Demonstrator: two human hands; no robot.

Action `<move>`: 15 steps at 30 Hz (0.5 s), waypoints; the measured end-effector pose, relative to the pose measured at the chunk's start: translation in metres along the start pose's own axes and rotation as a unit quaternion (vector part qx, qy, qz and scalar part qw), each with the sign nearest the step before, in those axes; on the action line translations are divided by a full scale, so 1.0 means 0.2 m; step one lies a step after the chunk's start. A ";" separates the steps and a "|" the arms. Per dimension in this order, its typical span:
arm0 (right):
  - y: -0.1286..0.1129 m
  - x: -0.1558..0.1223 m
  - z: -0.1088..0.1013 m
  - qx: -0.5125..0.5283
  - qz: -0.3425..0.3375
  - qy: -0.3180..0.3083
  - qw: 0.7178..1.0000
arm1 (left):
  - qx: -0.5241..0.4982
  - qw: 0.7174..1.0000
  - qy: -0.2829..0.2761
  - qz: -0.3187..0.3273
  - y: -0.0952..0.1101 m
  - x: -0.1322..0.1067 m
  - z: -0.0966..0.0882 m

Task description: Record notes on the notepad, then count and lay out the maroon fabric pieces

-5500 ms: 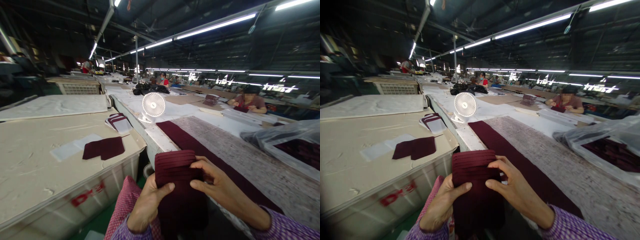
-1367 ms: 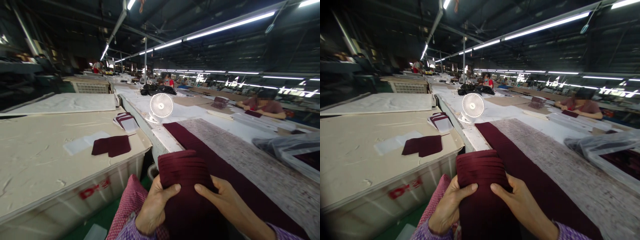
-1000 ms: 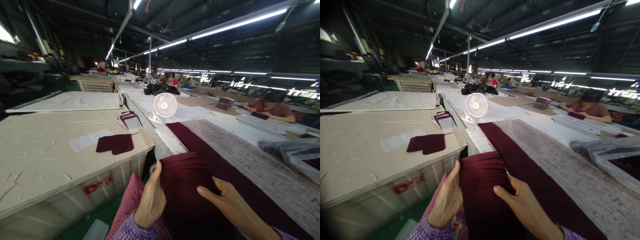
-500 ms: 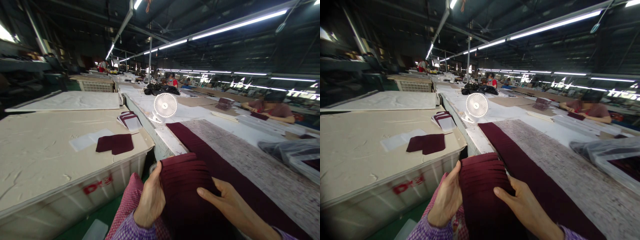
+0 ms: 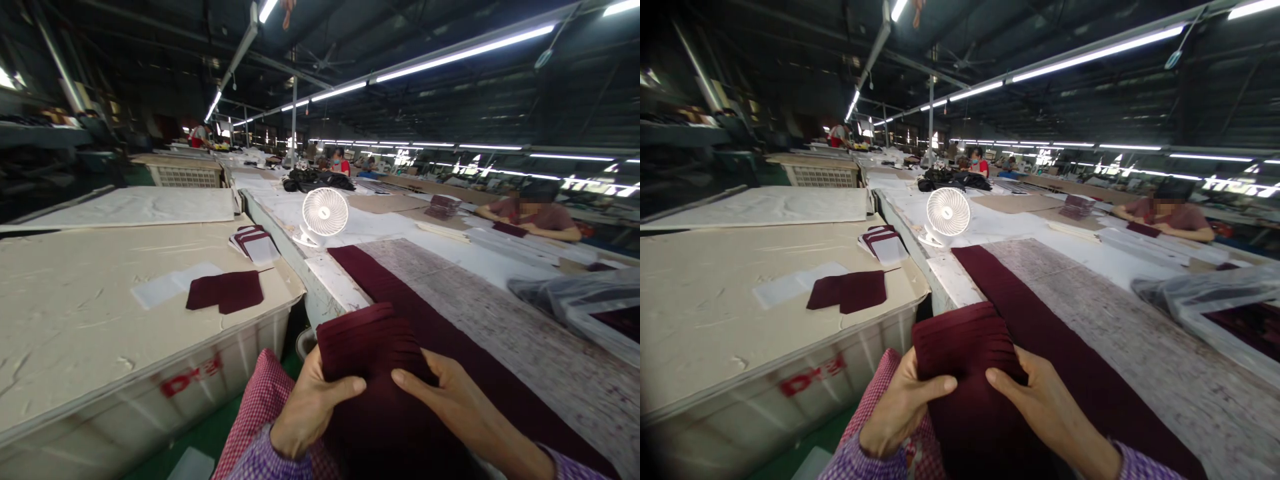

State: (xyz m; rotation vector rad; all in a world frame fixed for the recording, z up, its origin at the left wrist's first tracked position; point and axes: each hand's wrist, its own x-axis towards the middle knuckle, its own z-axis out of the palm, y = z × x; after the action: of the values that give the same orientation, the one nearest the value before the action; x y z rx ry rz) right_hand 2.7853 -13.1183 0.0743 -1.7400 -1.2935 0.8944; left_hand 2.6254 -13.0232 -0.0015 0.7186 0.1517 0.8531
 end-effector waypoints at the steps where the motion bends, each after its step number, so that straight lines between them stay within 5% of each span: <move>1: 0.00 0.00 0.00 0.000 -0.001 -0.001 1.000 | 0.003 1.000 0.013 -0.005 -0.01 0.00 0.00; 5: 0.01 0.01 0.01 -0.011 -0.014 0.011 1.000 | 0.003 0.997 0.073 -0.009 -0.04 0.01 0.02; 10: 0.03 0.02 0.01 0.012 -0.025 0.103 0.994 | 0.012 0.994 0.111 0.002 -0.04 0.02 0.02; 15: -0.03 0.01 0.00 0.042 0.000 0.036 0.998 | 0.031 0.989 0.141 0.012 -0.06 0.01 0.05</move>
State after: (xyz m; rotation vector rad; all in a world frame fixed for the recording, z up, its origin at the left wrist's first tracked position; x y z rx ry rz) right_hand 2.7837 -13.1160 0.0802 -1.6901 -1.1925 0.8656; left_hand 2.6386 -13.0331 -0.0007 0.6554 0.4245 0.9751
